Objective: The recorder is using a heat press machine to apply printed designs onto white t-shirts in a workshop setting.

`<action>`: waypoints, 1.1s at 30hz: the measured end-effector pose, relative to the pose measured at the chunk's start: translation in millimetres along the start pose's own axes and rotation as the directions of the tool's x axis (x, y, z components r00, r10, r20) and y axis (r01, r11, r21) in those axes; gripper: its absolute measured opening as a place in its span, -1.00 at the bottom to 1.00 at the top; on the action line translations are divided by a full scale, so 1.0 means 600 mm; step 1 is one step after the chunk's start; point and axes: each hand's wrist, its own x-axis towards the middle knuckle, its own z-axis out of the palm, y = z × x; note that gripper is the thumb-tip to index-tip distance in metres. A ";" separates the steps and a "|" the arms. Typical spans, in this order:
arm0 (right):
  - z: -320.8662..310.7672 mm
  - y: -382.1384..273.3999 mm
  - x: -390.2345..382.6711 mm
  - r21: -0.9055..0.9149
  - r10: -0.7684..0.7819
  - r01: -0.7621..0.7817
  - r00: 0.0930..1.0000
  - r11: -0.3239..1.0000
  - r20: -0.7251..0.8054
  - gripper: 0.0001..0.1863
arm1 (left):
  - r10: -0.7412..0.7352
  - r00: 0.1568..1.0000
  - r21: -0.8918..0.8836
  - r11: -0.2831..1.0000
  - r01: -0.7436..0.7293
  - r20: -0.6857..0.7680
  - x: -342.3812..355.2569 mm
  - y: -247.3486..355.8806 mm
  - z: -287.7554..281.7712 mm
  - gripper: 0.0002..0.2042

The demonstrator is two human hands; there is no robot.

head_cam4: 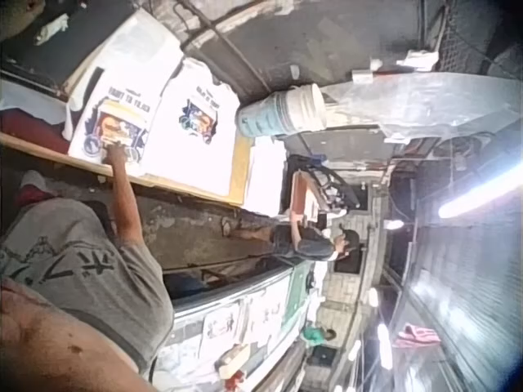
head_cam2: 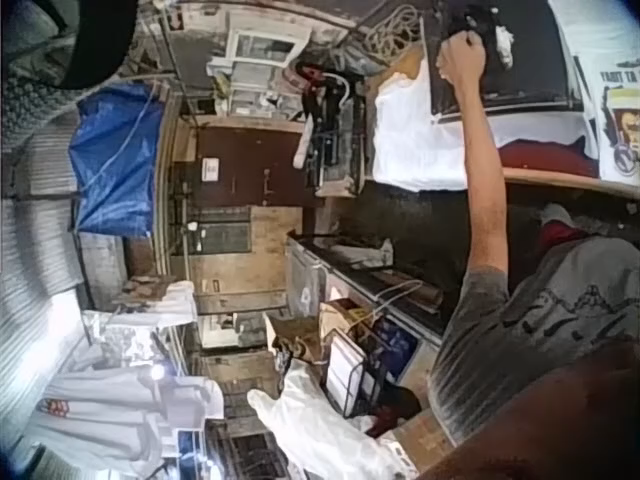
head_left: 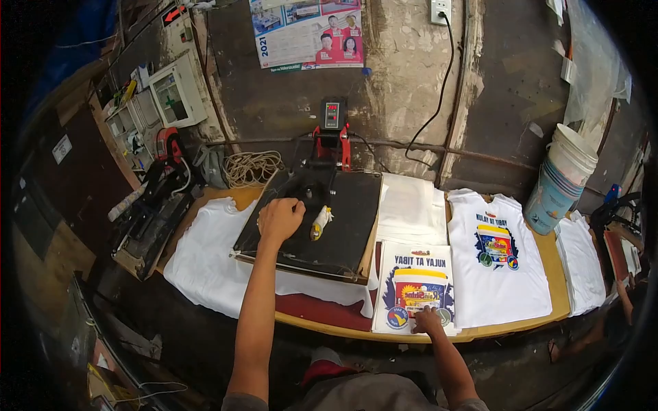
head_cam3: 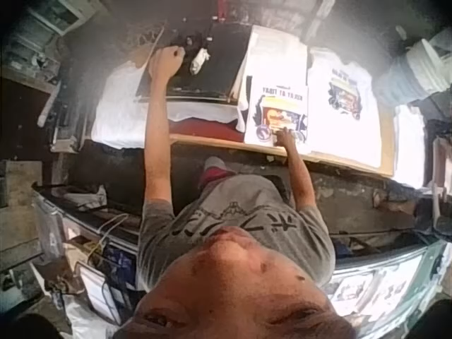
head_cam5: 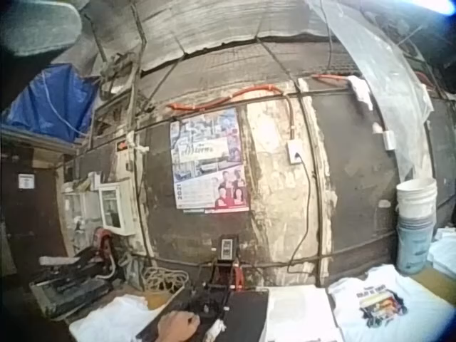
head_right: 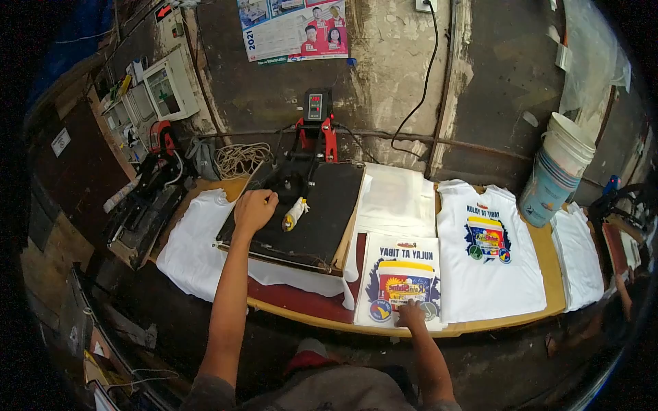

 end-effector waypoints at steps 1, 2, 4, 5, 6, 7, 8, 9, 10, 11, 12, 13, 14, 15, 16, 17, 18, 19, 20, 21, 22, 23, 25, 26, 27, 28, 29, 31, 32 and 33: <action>-0.003 -0.003 -0.002 -0.010 0.026 -0.025 0.999 1.000 0.025 -0.45 | 0.000 1.000 0.000 1.000 0.000 -0.003 -0.001 0.001 -0.001 -0.75; -0.004 -0.005 -0.004 -0.021 0.052 -0.051 0.997 0.998 0.050 -0.42 | 0.010 1.000 0.004 1.000 -0.010 -0.016 -0.002 0.003 -0.002 -0.74; 0.002 -0.003 0.000 -0.031 0.041 -0.040 0.999 0.999 0.013 -0.42 | 0.021 0.999 0.008 1.000 -0.021 -0.032 -0.003 0.004 -0.004 -0.74; -0.002 -0.005 -0.004 -0.017 0.012 -0.012 1.000 1.000 0.011 -0.42 | 0.002 1.000 0.016 1.000 -0.002 -0.002 -0.003 0.003 -0.005 -0.74; -0.006 -0.008 -0.005 -0.003 -0.017 0.017 1.000 1.000 0.010 -0.42 | -0.018 0.999 0.024 1.000 0.017 0.029 -0.003 0.002 -0.006 -0.74; -0.005 -0.007 -0.006 -0.009 -0.019 0.019 1.000 1.000 -0.001 -0.43 | -0.016 1.000 0.022 1.000 0.016 0.026 -0.004 0.004 -0.007 -0.74; -0.004 -0.007 -0.006 -0.009 -0.018 0.018 1.000 1.000 -0.003 -0.43 | -0.011 1.000 0.023 1.000 0.011 0.009 -0.006 0.006 -0.009 -0.74; -0.003 -0.007 -0.005 -0.002 -0.007 0.007 1.000 1.000 -0.001 -0.44 | -0.007 1.000 0.023 1.000 0.007 -0.008 -0.006 0.007 -0.010 -0.74; -0.002 -0.005 -0.004 0.003 0.005 -0.005 1.000 1.000 0.000 -0.44 | -0.007 1.000 0.021 1.000 0.008 -0.010 -0.005 0.008 -0.010 -0.74; 0.005 0.002 0.001 0.002 -0.004 0.004 1.000 1.000 0.009 -0.46 | -0.019 1.000 0.012 1.000 0.019 0.008 -0.004 0.010 -0.009 -0.74; 0.014 0.008 0.002 -0.001 -0.003 0.003 1.000 1.000 0.006 -0.46 | -0.030 0.999 0.002 1.000 0.030 0.026 -0.003 0.011 -0.008 -0.74; 0.015 0.006 -0.001 -0.004 -0.012 0.012 1.000 1.000 -0.008 -0.47 | -0.032 0.999 0.001 0.999 0.032 0.022 -0.002 0.011 -0.009 -0.74; 0.014 0.005 0.000 -0.008 -0.020 0.020 1.000 1.000 -0.022 -0.47 | -0.039 0.998 0.008 0.999 0.039 0.046 -0.002 0.010 -0.009 -0.74; 0.013 0.004 -0.002 0.013 0.003 -0.003 1.000 1.000 -0.023 -0.49 | -0.046 0.996 0.015 0.999 0.045 0.070 -0.002 0.009 -0.009 -0.73; 0.008 0.001 -0.003 0.011 0.006 -0.005 1.000 1.000 -0.024 -0.49 | -0.045 0.997 0.012 0.999 0.044 0.070 -0.003 0.008 -0.009 -0.73; 0.004 -0.001 -0.004 0.015 0.015 -0.015 1.000 1.000 -0.012 -0.49 | -0.050 0.998 0.027 0.998 0.049 0.047 -0.004 0.008 -0.008 -0.73; 0.001 -0.002 -0.006 0.020 0.025 -0.025 1.000 0.999 0.000 -0.49 | -0.054 0.998 0.040 0.998 0.053 0.024 -0.004 0.007 -0.008 -0.73; -0.003 -0.003 -0.008 0.018 0.029 -0.029 1.000 0.999 -0.004 -0.49 | -0.052 0.998 0.036 0.998 0.051 0.022 -0.004 0.008 -0.009 -0.73; -0.005 -0.003 -0.010 0.019 0.023 -0.023 1.000 1.000 -0.001 -0.51 | -0.054 0.998 0.035 0.998 0.053 0.044 -0.004 0.009 -0.013 -0.72; -0.006 -0.002 -0.013 0.021 0.019 -0.019 1.000 1.000 0.002 -0.53 | -0.056 0.996 0.034 0.998 0.054 0.066 -0.004 0.011 -0.016 -0.72; 0.003 0.004 -0.015 0.019 0.030 -0.030 1.000 0.999 -0.004 -0.53 | -0.049 0.997 0.023 0.999 0.047 0.064 -0.003 0.015 -0.017 -0.72; 0.013 0.009 -0.021 0.002 0.017 -0.017 0.998 1.000 -0.065 -0.54 | -0.043 0.997 0.017 0.999 0.042 0.069 -0.003 0.018 -0.019 -0.71; 0.011 0.013 -0.027 -0.021 0.007 -0.010 0.991 1.000 -0.132 -0.55 | -0.036 0.997 0.002 0.999 0.036 0.069 0.002 0.015 -0.017 -0.71; -0.007 0.001 -0.050 0.078 0.000 0.010 0.991 0.997 -0.131 -0.56 | -0.019 0.997 0.009 1.000 0.018 0.080 0.000 0.007 -0.015 -0.70; -0.022 -0.007 -0.071 0.177 -0.005 0.028 0.992 0.984 -0.130 -0.58 | -0.001 0.996 0.015 1.000 0.000 0.091 -0.002 0.000 -0.015 -0.69; -0.023 -0.001 -0.097 0.175 0.013 0.010 0.991 0.984 -0.132 -0.58 | 0.009 0.996 -0.001 1.000 -0.009 0.094 -0.002 0.003 -0.012 -0.69; -0.012 0.004 -0.121 0.251 -0.010 0.114 0.925 0.961 -0.380 -0.61 | 0.026 0.995 -0.014 1.000 -0.025 0.092 -0.001 0.002 -0.012 -0.68; 0.024 0.013 -0.183 0.514 0.104 0.186 0.868 0.837 -0.485 -0.67 | 0.068 0.996 -0.018 0.998 -0.067 0.064 -0.003 0.000 -0.011 -0.66; 0.048 0.017 -0.217 0.701 0.174 0.128 0.923 0.701 -0.343 -0.70 | 0.078 0.996 -0.027 0.997 -0.076 0.054 -0.004 -0.006 -0.015 -0.66; 0.094 0.033 -0.250 0.639 0.179 0.058 0.937 0.767 -0.300 -0.73 | 0.092 0.994 -0.029 0.995 -0.091 0.058 -0.007 -0.017 -0.006 -0.65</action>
